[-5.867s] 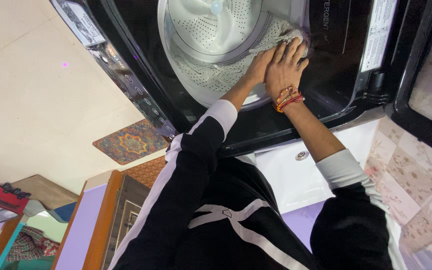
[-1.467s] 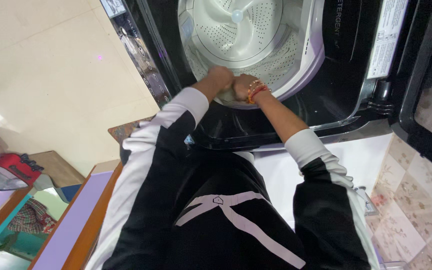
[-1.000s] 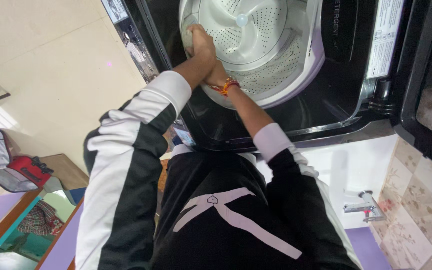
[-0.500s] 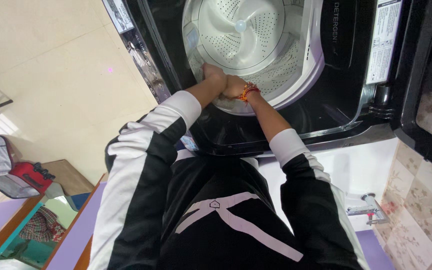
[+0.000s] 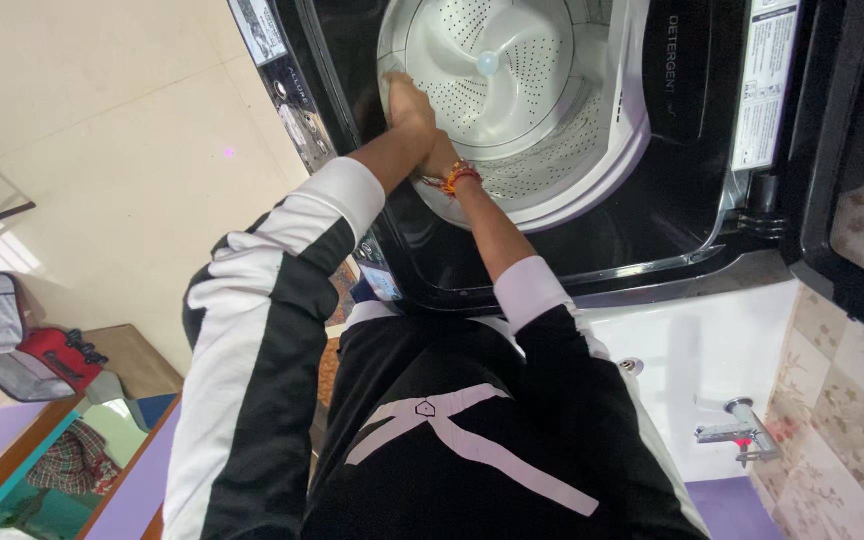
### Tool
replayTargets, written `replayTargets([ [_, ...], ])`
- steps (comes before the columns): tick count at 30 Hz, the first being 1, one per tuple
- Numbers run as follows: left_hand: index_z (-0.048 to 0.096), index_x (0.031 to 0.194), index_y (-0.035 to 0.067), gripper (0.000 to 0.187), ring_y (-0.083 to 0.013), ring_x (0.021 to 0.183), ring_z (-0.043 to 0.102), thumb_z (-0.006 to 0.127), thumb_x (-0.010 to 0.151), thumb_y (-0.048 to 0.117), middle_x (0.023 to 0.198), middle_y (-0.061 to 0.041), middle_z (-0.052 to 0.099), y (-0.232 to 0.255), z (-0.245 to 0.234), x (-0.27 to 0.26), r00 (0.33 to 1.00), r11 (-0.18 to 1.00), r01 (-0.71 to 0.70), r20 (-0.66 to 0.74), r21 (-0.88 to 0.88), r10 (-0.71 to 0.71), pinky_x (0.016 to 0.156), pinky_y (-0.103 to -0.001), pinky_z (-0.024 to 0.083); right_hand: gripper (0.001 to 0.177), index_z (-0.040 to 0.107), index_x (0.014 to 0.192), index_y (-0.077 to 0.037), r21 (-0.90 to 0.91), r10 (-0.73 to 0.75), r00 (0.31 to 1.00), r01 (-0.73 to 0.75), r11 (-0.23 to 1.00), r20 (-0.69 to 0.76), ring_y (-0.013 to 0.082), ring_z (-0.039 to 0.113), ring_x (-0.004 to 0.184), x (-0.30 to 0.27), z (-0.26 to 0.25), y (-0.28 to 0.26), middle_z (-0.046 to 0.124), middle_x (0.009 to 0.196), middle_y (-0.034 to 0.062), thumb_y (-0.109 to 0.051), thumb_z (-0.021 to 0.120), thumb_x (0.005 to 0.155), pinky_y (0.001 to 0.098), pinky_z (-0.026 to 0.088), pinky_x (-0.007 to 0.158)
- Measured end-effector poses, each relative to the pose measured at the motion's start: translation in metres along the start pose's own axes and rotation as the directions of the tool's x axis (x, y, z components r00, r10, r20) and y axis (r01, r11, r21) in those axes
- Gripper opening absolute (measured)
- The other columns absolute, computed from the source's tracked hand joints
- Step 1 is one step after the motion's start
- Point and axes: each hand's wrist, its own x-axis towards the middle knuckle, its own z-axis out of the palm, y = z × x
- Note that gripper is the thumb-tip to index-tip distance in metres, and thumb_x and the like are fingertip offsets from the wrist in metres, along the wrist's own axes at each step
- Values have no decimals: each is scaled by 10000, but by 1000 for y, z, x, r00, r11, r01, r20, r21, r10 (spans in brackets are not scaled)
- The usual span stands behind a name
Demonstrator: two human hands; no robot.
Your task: The person wipes the lid and top edges of a washing machine with a cloth, then reaches inside to wipe the agitator and interior drum.
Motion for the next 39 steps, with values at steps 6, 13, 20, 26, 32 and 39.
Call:
replayTargets([
  [6, 673, 1370, 188, 570, -258, 1292, 617, 818, 853, 378, 1427, -32, 641, 75, 31, -11, 948, 912, -155, 204, -379, 246, 990, -452, 500, 448, 738, 1079, 59, -374, 298, 876, -149, 915, 379, 377, 749, 978, -70, -70, -1, 746, 1051, 282, -281, 747, 787, 464, 577, 868],
  [13, 700, 1338, 190, 477, -254, 1306, 618, 756, 901, 372, 1419, -19, 654, 76, 41, -13, 964, 887, -138, 146, -441, 223, 1023, -456, 487, 447, 742, 1077, 23, -383, 251, 923, -128, 915, 290, 400, 717, 1050, -68, -63, 4, 721, 1090, 289, -302, 751, 770, 466, 560, 904],
  [20, 632, 1381, 145, 405, -305, 1318, 570, 626, 991, 254, 1466, -56, 580, 99, 41, 0, 966, 905, -199, 77, -377, 245, 1003, -612, 446, 455, 734, 1119, -11, -251, 321, 944, -293, 923, 80, 418, 683, 1089, -90, -44, 19, 704, 1104, 297, -310, 755, 776, 474, 530, 944],
  [26, 657, 1358, 117, 425, -346, 1287, 590, 669, 964, 276, 1451, -89, 591, 113, 30, -5, 933, 921, -331, 74, -207, 352, 949, -599, 487, 409, 724, 1149, -35, -117, 405, 902, -423, 899, -151, 422, 680, 1109, -129, -58, -8, 726, 1122, 258, -236, 738, 793, 482, 528, 974],
  [32, 696, 1270, 146, 446, -300, 1220, 606, 791, 859, 292, 1353, -61, 633, 100, 30, -4, 920, 915, -370, 71, -164, 385, 920, -575, 503, 339, 720, 1154, -60, -21, 525, 777, -566, 824, -346, 434, 667, 1105, -139, -26, -46, 712, 1117, 272, -154, 695, 829, 515, 523, 947],
  [39, 737, 1236, 174, 440, -216, 1201, 677, 825, 807, 214, 1314, -22, 699, 81, 32, 2, 927, 924, -363, 53, -120, 371, 891, -427, 573, 290, 739, 1093, -19, -79, 540, 762, -600, 796, -357, 414, 695, 1101, -117, -21, -38, 710, 1119, 271, -170, 716, 846, 491, 563, 922],
])
